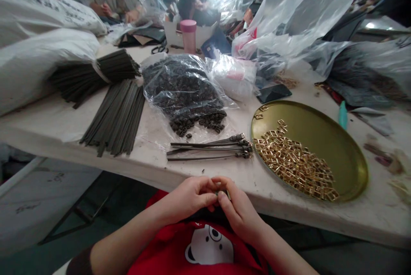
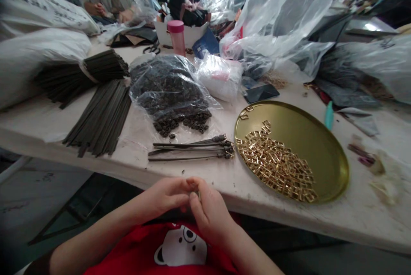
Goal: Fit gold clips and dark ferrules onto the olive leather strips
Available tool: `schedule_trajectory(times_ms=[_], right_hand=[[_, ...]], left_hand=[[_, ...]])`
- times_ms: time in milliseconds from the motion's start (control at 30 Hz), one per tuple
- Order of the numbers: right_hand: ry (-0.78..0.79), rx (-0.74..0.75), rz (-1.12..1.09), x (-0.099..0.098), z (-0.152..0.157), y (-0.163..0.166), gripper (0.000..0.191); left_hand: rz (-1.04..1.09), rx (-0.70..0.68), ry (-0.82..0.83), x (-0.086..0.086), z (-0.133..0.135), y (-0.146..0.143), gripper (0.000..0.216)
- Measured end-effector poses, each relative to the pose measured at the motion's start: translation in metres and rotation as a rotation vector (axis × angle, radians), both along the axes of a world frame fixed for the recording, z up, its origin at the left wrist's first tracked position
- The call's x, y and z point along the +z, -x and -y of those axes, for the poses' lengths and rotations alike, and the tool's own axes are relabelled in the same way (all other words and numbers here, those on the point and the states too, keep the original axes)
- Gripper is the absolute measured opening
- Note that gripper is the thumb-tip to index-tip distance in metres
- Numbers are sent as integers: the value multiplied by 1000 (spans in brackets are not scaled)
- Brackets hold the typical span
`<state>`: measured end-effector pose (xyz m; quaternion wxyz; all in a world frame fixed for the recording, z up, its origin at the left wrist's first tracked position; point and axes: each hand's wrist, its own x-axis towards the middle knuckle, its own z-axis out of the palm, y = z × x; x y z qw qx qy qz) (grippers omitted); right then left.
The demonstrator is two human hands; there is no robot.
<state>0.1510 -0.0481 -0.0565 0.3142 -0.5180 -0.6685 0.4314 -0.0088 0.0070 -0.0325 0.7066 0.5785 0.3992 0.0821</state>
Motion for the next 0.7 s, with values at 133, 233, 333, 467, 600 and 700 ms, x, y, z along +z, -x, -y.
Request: schedule_trajectory(times_ms=[133,233,333,467,600,700], right_hand=[[-108,12,136,-1,-9,-1,37],[-205,-44,187,2,-23,-5,38],[-337,-172,301,7,-46,-23,35],[-506,-325,575,1,-77,-56,36],[-657,-256,803,-27,-94,-66,47],[-771,-268,820,-47,-94,-63,51]], left_hand=[[-46,21,-119,8,-6,-8,28],[-123,29,-311,17,-17,-13,23],[-279,16,-612,21,-36,-14,24],[-449,1,-1056,4,-59,-12,17],[-487,-17,-1337,-18,-72,-2,15],[-632,106,-1301,-12,-89,26,19]])
